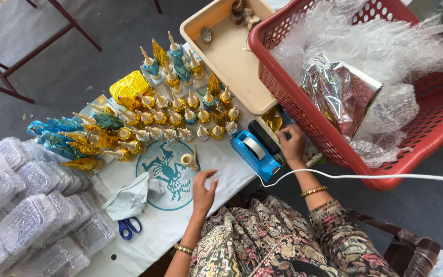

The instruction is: The person wraps small trophy bases in silver foil and seals them with blue tape while seated at a workbench.

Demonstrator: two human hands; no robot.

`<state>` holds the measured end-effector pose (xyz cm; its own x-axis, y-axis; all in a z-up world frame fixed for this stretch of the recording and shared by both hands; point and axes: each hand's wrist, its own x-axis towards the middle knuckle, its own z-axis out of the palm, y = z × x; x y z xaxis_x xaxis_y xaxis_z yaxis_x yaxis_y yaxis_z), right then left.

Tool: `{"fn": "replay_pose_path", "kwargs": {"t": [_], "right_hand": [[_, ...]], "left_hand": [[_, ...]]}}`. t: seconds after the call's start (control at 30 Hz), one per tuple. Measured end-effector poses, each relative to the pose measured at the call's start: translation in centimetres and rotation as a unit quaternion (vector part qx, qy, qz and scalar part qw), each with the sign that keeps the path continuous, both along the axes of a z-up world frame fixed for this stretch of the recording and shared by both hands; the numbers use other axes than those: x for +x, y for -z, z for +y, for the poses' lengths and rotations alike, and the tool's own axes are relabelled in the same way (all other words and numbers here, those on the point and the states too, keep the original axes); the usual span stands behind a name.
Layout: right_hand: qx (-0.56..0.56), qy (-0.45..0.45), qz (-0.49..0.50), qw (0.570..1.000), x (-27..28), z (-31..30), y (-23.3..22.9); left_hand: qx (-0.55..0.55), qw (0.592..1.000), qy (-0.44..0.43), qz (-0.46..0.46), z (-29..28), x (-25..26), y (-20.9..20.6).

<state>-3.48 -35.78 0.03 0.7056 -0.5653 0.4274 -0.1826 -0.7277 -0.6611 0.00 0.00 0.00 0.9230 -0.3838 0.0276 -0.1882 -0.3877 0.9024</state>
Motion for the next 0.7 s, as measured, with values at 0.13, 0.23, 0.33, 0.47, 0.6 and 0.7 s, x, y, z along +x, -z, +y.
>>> {"fn": "replay_pose_path", "kwargs": {"t": [0.13, 0.23, 0.33, 0.47, 0.6, 0.7], "right_hand": [[-0.023, -0.091, 0.014, 0.996, -1.2, 2.9, -3.1], [-0.071, -0.206, -0.017, 0.976, -1.6, 4.6, -5.2], [-0.057, -0.290, 0.000, 0.955, -2.0, 5.4, -6.8], [-0.001, -0.329, -0.013, 0.944, -2.9, 5.2, -7.3], [0.029, -0.240, -0.009, 0.970, -4.2, 5.2, -10.7], [0.083, -0.045, -0.151, 0.984, -7.2, 3.7, -12.7]], "left_hand": [[-0.128, 0.980, 0.078, 0.129, -6.9, 1.8, -0.8], [-0.203, 0.937, 0.126, 0.256, -12.2, 2.6, -2.9], [-0.165, 0.950, 0.095, 0.246, -15.5, 2.8, -2.8], [-0.165, 0.959, -0.024, 0.230, -16.3, 2.9, 2.4], [-0.191, 0.954, -0.035, 0.227, -14.1, 2.7, 3.3], [-0.147, 0.973, -0.062, 0.166, -9.6, 2.9, 3.7]]}}
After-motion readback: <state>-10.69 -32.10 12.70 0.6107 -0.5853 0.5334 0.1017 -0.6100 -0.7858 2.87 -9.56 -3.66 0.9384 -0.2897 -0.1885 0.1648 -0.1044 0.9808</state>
